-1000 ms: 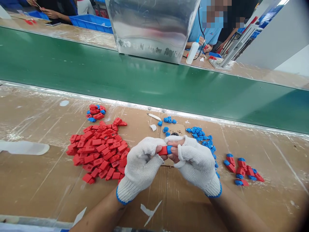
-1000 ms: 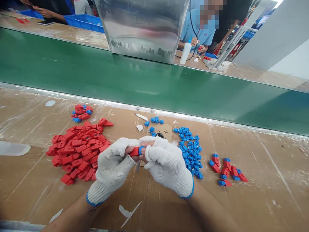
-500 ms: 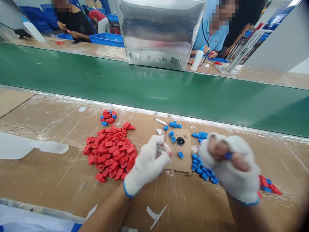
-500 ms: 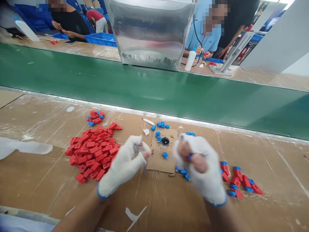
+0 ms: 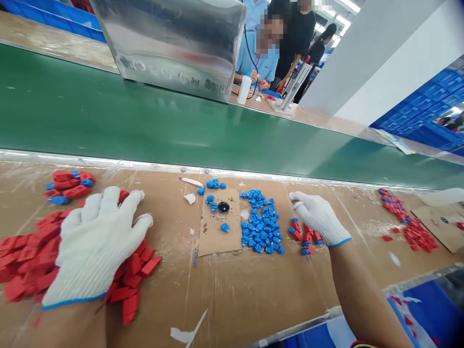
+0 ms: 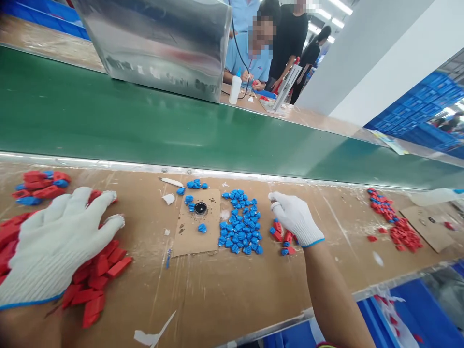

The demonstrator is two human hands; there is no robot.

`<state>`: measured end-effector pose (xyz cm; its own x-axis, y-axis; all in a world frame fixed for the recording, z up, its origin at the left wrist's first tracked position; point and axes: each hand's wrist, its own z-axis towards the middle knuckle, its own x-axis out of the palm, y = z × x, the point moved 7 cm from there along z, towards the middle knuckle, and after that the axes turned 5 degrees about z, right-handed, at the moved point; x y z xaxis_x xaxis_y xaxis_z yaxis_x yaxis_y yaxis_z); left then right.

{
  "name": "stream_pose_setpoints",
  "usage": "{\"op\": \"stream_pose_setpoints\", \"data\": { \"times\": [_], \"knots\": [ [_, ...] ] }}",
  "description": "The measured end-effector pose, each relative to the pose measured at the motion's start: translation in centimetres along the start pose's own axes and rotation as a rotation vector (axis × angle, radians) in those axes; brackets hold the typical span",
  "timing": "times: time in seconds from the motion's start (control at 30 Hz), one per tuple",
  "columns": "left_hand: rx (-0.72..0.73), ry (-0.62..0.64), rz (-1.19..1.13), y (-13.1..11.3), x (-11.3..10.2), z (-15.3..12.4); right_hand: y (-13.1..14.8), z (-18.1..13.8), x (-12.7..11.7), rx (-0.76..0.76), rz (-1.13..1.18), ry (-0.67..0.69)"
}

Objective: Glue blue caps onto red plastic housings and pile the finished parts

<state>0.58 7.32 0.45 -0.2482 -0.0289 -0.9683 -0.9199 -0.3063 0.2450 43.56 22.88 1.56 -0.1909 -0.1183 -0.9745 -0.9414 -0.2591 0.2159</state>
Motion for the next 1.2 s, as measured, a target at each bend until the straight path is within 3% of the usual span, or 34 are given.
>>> {"op": "stream_pose_setpoints", "data": {
  "times": [0.1, 0.17, 0.27, 0.33, 0.4, 0.57, 0.7, 0.77, 0.83, 0.93, 1.07, 1.2],
  "knots": [
    [0.019, 0.034, -0.022, -0.3, 0.4, 0.5, -1.5, -1.2, 1.0, 0.100, -0.184, 0.282],
    [-0.019, 0.070, -0.100, 0.1, 0.9, 0.9, -1.8, -1.4, 0.3, 0.127, -0.205, 0.326],
    [-0.103, 0.075, -0.223, 0.6, 1.5, 1.4, -0.6, -0.5, -1.9, 0.138, -0.179, 0.222],
    [-0.149, 0.033, -0.265, 0.8, 1.7, 1.6, 1.7, 0.5, -3.3, 0.062, -0.098, 0.110],
    [-0.169, -0.001, -0.273, 0.9, 1.8, 1.6, 4.6, 1.5, -3.5, -0.048, -0.041, 0.084],
    [-0.111, 0.092, -0.222, 0.3, 1.8, 1.7, 8.2, 3.1, 1.5, -0.099, -0.165, 0.379],
    [-0.128, 0.114, -0.206, 0.5, 1.3, 1.6, 7.9, 4.0, 4.5, -0.117, -0.180, 0.427],
    [-0.199, 0.049, -0.299, 0.9, 0.9, 1.3, 7.5, 4.3, 5.0, -0.163, -0.161, 0.429],
    [-0.267, -0.084, -0.502, 1.2, 0.2, 0.7, 7.2, 4.2, 4.7, -0.232, -0.122, 0.413],
    [-0.335, -0.205, -0.996, 0.4, 0.2, -0.6, 7.6, 3.7, 2.6, -0.350, 0.120, 0.259],
    [-0.413, -0.100, -1.828, -3.6, 1.6, -1.8, 10.3, 2.2, 0.9, -0.496, 0.613, 0.145],
    [-0.386, 0.057, -2.252, -7.6, 2.0, -1.5, 13.9, 1.9, 2.0, -0.571, 0.836, 0.098]
  ]
}}
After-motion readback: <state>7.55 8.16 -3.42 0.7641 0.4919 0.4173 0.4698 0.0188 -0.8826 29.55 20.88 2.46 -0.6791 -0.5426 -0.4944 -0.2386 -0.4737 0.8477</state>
